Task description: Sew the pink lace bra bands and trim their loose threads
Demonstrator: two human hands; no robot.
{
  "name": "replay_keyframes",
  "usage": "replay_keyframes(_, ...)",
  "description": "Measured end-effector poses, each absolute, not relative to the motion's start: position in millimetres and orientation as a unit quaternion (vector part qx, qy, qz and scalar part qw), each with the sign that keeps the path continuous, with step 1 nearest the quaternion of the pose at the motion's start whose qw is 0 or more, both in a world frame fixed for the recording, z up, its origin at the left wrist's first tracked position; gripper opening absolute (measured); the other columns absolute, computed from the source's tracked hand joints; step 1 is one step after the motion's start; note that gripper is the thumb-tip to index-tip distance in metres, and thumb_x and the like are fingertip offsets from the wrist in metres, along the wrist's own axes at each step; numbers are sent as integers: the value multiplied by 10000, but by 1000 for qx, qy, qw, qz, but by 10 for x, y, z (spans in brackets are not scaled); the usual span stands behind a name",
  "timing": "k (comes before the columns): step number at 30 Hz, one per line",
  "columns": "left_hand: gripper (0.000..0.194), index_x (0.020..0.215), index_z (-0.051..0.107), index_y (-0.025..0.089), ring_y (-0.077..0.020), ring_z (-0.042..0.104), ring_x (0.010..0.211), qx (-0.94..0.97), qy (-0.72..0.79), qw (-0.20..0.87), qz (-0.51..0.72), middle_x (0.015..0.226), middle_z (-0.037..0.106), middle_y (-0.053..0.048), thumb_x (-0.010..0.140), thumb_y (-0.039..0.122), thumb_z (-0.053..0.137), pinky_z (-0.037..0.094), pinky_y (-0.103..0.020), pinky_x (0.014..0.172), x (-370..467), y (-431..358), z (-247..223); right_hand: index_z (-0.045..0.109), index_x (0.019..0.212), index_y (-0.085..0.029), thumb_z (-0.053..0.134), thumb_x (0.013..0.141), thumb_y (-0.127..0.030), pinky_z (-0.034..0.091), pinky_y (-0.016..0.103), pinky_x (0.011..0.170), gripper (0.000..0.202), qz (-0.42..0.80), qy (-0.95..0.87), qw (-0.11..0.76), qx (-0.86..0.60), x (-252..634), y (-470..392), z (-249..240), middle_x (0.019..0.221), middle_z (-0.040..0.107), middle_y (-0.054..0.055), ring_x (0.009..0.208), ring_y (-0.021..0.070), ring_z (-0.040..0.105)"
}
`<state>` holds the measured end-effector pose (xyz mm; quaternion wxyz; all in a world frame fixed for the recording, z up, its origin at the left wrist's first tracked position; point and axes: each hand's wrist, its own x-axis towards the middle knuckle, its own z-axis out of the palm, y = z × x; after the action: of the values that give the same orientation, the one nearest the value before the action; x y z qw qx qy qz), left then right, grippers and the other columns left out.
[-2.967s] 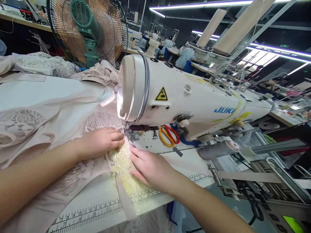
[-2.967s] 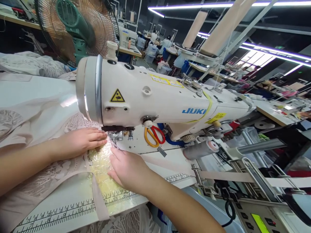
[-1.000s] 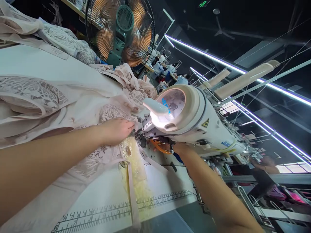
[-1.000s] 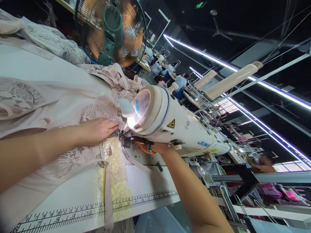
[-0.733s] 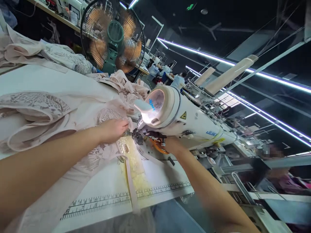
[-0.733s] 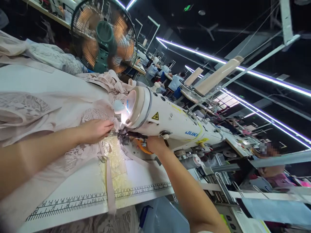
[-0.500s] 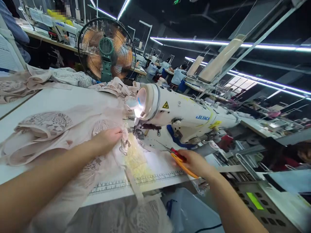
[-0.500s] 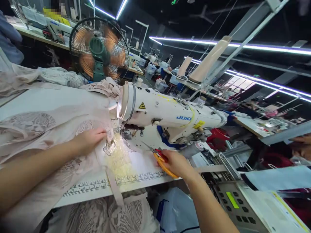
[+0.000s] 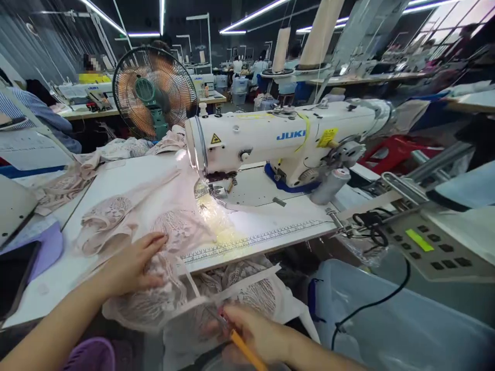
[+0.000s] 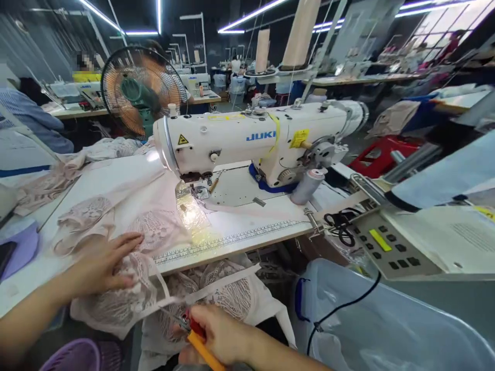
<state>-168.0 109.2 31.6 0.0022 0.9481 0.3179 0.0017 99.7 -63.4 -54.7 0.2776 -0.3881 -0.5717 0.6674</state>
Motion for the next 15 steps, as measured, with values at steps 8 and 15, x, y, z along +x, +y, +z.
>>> replay_keyframes(8, 262, 931, 609, 178, -209, 595, 716, 930, 234, -266, 99, 746, 626, -42, 821, 21, 430, 473, -386, 748, -1526, 312, 157, 540, 987, -167, 641, 668, -657, 492, 427, 870, 593, 716, -506, 357, -323, 1137, -836, -495, 1146, 634, 166, 1022, 277, 625)
replay_keyframes(15, 389, 1157, 538, 216, -180, 569, 670, 908, 305, -236, 164, 829, 590, -52, 830, 73, 384, 416, -266, 531, -1564, -153, 667, 562, 1002, -162, 676, 647, -618, 509, 395, 830, 589, 624, -587, 393, -333, 1247, -924, -433, 1067, 641, 130, 931, 251, 623)
